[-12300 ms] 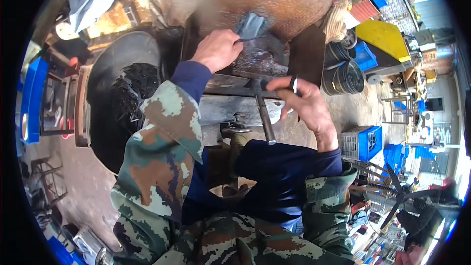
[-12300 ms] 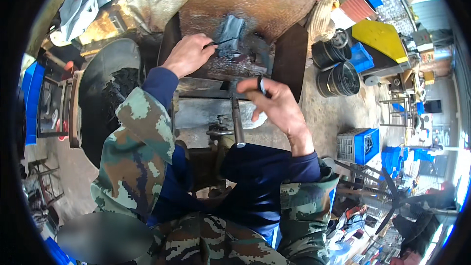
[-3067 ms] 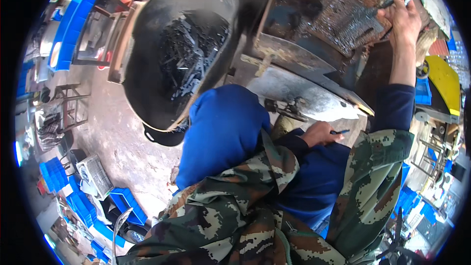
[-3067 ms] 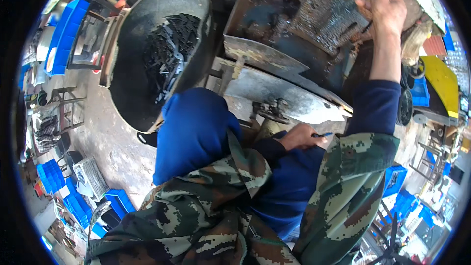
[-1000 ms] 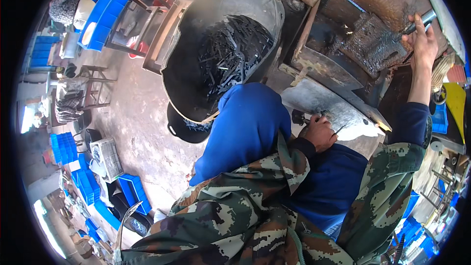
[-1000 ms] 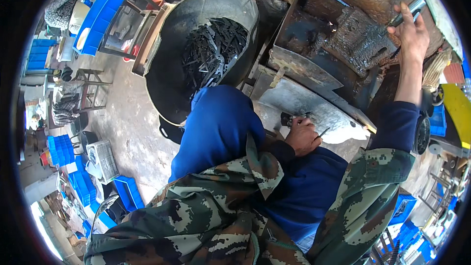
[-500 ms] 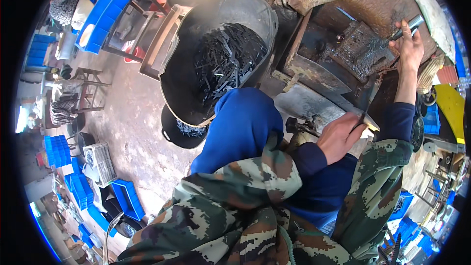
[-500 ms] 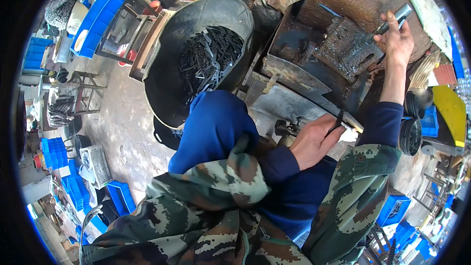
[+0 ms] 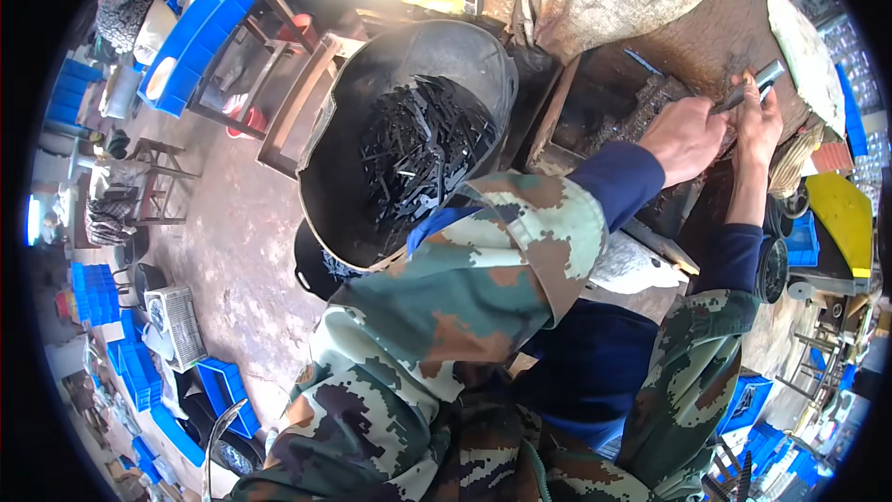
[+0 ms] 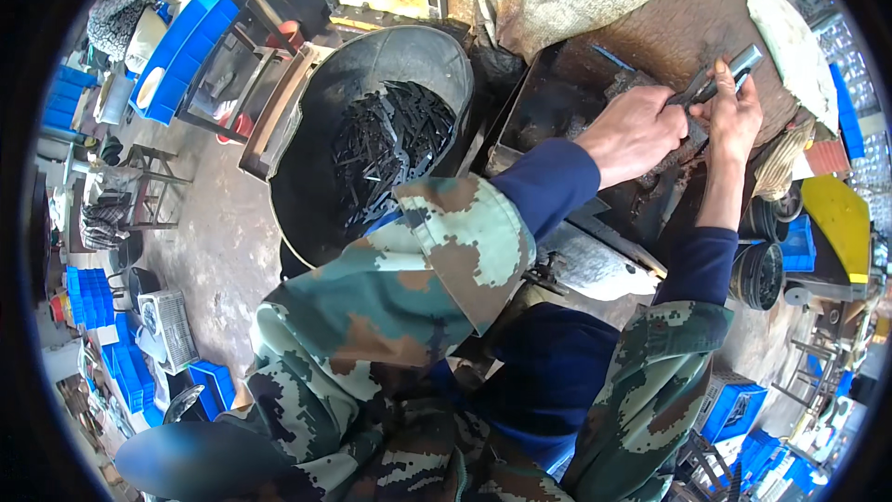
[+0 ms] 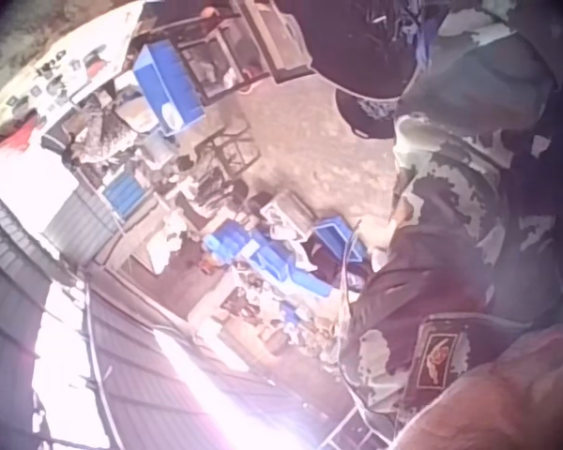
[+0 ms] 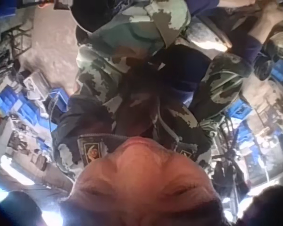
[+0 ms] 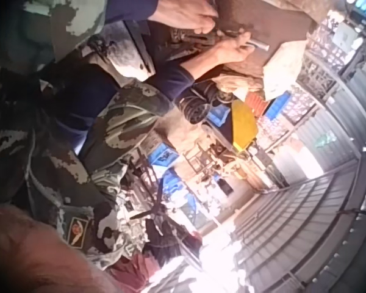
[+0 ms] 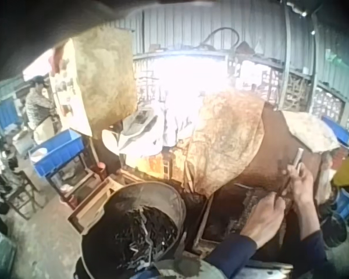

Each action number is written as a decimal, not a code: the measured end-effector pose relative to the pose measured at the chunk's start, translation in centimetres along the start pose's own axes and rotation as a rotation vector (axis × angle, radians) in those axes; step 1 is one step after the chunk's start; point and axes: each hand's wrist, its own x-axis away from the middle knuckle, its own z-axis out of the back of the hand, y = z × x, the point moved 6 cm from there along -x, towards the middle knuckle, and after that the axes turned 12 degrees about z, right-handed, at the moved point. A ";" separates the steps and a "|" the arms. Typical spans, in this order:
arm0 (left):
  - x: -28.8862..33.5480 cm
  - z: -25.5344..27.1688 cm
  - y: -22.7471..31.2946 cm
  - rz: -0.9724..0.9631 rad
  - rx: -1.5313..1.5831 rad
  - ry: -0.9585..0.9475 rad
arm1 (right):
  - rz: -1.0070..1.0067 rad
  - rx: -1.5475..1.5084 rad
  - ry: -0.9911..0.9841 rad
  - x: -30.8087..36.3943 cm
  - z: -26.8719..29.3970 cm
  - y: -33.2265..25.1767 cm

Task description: Heating and manipulating metal rods using a forge and tongs in a workshop setting.

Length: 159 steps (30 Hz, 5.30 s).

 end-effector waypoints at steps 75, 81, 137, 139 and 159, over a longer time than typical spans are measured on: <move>-2.4 4.9 -7.4 -0.110 -0.970 0.054 | -0.465 -0.216 -0.030 15.3 2.9 -2.1; -1.4 1.4 -3.5 -0.023 -0.372 -0.187 | -0.428 -0.392 0.095 14.9 4.3 -1.9; -0.7 8.1 -3.1 -0.196 -0.735 0.205 | 0.168 0.274 -0.571 22.1 4.2 -7.6; -0.4 8.6 -2.8 -0.189 -0.720 0.231 | 0.300 0.283 -0.679 23.4 3.6 -8.5; 0.4 3.5 1.2 -0.277 -0.242 0.482 | 0.033 -0.030 -0.075 16.3 2.6 -7.0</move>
